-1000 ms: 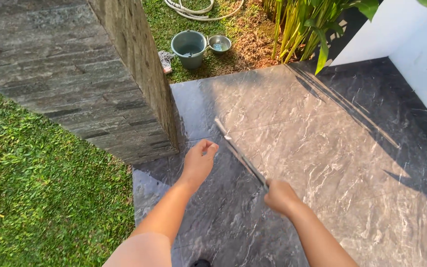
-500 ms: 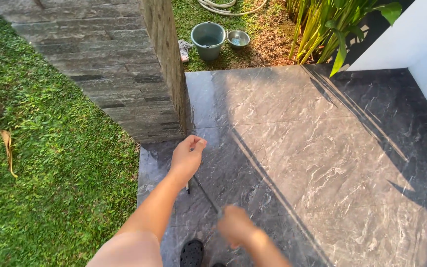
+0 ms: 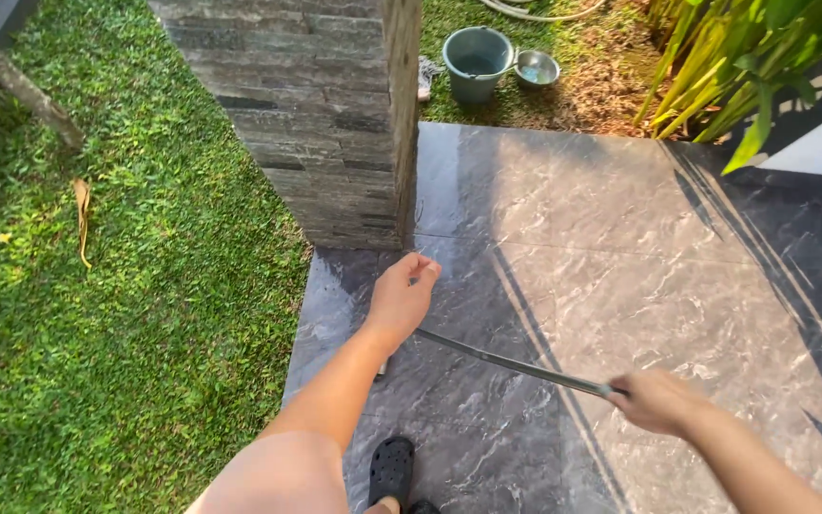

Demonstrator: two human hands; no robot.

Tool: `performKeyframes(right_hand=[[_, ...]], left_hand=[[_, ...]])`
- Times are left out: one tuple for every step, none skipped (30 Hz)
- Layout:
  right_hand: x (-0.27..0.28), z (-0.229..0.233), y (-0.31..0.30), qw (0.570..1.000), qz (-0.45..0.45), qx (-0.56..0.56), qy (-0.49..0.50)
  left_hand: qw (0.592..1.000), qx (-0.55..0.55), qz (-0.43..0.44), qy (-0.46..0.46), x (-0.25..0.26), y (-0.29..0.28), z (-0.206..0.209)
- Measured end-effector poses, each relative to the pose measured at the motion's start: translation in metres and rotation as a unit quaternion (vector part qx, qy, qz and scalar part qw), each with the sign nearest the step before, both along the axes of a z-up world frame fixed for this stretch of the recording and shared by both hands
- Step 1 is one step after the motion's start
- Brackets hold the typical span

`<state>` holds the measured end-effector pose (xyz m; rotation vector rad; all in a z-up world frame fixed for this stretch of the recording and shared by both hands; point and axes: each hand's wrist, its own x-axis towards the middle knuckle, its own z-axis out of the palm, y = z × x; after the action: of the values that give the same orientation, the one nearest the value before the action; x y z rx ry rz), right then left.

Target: Cleaning the floor of a balcony using a squeegee and water.

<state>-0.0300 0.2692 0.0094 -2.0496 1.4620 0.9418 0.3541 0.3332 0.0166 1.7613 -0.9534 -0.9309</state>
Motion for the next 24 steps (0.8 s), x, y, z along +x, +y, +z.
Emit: performKeyframes(right_hand=[[0.024, -0.010, 0.000, 1.000, 0.005, 0.003, 0.001], [0.047, -0.018, -0.001, 1.000, 0.022, -0.010, -0.018], [0.071, -0.027, -0.001, 0.998, 0.039, -0.024, -0.037], [0.095, -0.040, -0.003, 0.998, 0.047, -0.020, -0.036], [0.119, -0.052, -0.005, 0.997, 0.061, -0.019, -0.038], [0.145, -0.063, -0.011, 0.996, 0.076, -0.022, -0.042], [0.168, -0.060, -0.016, 0.995, 0.084, -0.021, -0.042], [0.189, -0.056, -0.020, 0.994, 0.083, -0.029, -0.058], [0.209, -0.052, -0.024, 0.993, 0.082, -0.036, -0.073], [0.219, -0.049, -0.033, 0.993, 0.088, -0.038, -0.073], [0.228, -0.045, -0.042, 0.989, 0.127, -0.032, -0.072], [0.239, -0.042, -0.051, 0.983, 0.167, -0.027, -0.074], [0.238, -0.026, -0.061, 0.982, 0.173, -0.029, -0.075], [0.237, -0.012, -0.067, 0.978, 0.198, -0.035, -0.058], [0.236, 0.002, -0.074, 0.973, 0.223, -0.043, -0.042], [0.230, 0.026, -0.079, 0.971, 0.231, -0.042, -0.044], [0.223, 0.050, -0.085, 0.976, 0.216, -0.037, -0.010], [0.215, 0.075, -0.094, 0.978, 0.202, -0.036, 0.025], [0.194, 0.069, -0.108, 0.976, 0.211, -0.038, 0.024], [0.172, 0.063, -0.123, 0.972, 0.231, -0.042, 0.034], [0.150, 0.056, -0.139, 0.966, 0.250, -0.047, 0.044], [0.138, 0.045, -0.145, 0.963, 0.262, -0.046, 0.043], [0.126, 0.034, -0.153, 0.960, 0.272, -0.053, 0.040], [0.110, 0.024, -0.158, 0.958, 0.277, -0.059, 0.039]], left_hand=[[1.000, 0.003, 0.005, 0.001, 0.001, -0.001, -0.003], [1.000, 0.005, 0.005, 0.003, 0.002, -0.002, -0.006], [1.000, 0.007, 0.004, 0.004, 0.004, -0.003, -0.009], [1.000, 0.010, 0.012, 0.006, 0.007, -0.003, -0.016], [1.000, 0.018, 0.015, 0.006, 0.010, -0.002, -0.022], [1.000, 0.023, 0.020, 0.005, 0.014, -0.005, -0.028], [0.999, 0.023, 0.029, 0.005, 0.022, -0.007, -0.033], [0.999, 0.021, 0.034, 0.012, 0.027, -0.010, -0.038], [0.999, 0.019, 0.040, 0.020, 0.032, -0.012, -0.043], [0.999, 0.017, 0.046, 0.020, 0.039, -0.016, -0.039], [0.998, 0.022, 0.054, 0.015, 0.046, -0.019, -0.034], [0.998, 0.027, 0.061, 0.009, 0.054, -0.023, -0.030], [0.997, 0.024, 0.068, 0.008, 0.061, -0.029, -0.029], [0.997, 0.026, 0.078, -0.007, 0.069, -0.030, -0.027], [0.996, 0.027, 0.088, -0.021, 0.076, -0.032, -0.026], [0.995, 0.028, 0.096, -0.023, 0.078, -0.031, -0.024], [0.994, 0.027, 0.108, -0.023, 0.079, -0.030, -0.023], [0.992, 0.024, 0.121, -0.022, 0.078, -0.032, -0.021], [0.991, 0.022, 0.130, -0.022, 0.077, -0.033, -0.019], [0.989, 0.026, 0.146, -0.014, 0.074, -0.033, -0.017], [0.986, 0.030, 0.162, -0.006, 0.070, -0.033, -0.016], [0.984, 0.031, 0.174, -0.005, 0.067, -0.032, -0.018], [0.980, 0.023, 0.196, 0.006, 0.064, -0.031, -0.020], [0.977, 0.016, 0.213, 0.018, 0.059, -0.032, -0.023]])
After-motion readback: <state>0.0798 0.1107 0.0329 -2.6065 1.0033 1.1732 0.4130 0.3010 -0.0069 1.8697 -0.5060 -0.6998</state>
